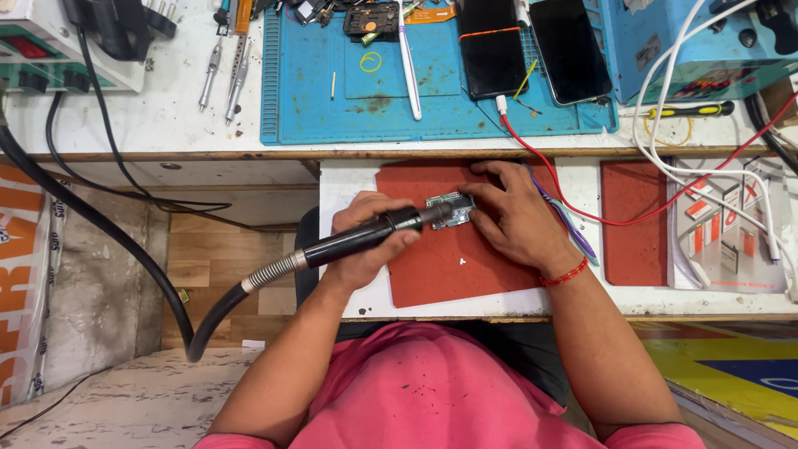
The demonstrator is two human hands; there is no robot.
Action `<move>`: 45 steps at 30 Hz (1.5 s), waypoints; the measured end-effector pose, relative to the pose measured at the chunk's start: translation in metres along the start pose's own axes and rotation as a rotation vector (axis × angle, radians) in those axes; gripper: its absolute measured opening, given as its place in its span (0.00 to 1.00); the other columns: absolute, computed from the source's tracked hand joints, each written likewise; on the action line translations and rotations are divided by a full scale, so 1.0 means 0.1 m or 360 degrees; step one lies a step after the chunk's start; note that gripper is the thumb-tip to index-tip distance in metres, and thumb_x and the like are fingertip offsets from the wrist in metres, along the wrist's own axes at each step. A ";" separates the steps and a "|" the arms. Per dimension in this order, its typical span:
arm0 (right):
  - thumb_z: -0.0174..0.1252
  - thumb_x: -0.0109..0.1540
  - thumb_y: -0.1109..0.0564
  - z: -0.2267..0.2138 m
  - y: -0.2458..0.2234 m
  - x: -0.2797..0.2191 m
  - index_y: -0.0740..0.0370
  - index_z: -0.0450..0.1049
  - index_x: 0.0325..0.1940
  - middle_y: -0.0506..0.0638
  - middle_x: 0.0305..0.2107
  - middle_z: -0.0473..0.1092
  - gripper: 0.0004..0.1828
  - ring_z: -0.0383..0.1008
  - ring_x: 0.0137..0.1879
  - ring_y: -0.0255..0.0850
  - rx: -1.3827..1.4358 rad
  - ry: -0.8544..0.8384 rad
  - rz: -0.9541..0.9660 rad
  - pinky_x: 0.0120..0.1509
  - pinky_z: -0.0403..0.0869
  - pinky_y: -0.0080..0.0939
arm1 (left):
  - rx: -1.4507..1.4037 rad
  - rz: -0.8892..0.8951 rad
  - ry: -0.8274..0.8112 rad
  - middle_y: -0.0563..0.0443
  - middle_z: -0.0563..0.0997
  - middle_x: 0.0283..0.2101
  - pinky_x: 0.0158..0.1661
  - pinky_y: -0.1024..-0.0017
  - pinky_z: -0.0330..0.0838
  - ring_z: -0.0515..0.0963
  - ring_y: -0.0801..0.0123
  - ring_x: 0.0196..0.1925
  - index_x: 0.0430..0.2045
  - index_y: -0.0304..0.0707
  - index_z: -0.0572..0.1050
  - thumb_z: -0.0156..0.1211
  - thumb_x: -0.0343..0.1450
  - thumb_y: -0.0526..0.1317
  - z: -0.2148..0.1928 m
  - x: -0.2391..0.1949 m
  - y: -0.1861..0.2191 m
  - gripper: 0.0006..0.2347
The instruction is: The person uses a hot air gun to heat a small circuit board placed on a red mat. They hold the board steady with one hand while directing the hot air with the other. After heating, the person uses a toothbrush to scrub the surface of the board.
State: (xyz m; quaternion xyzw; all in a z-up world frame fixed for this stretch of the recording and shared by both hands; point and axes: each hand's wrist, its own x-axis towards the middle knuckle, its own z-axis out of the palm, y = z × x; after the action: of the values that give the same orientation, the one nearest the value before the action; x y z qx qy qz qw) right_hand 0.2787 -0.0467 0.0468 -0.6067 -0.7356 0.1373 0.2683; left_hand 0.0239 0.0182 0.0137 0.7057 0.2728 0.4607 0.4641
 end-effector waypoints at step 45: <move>0.63 0.59 0.61 0.05 0.01 0.01 0.63 0.75 0.57 0.59 0.56 0.67 0.21 0.67 0.63 0.58 -0.0022 0.0103 -0.0019 0.68 0.68 0.53 | 0.0109 0.0084 -0.0028 0.46 0.83 0.42 0.52 0.67 0.74 0.80 0.62 0.48 0.41 0.31 0.80 0.74 0.67 0.48 0.01 0.02 0.00 0.19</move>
State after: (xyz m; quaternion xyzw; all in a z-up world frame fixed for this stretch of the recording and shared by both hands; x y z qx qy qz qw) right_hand 0.2772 -0.0453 0.0423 -0.6083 -0.7310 0.1110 0.2886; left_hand 0.0253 0.0190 0.0144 0.7322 0.2656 0.4568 0.4298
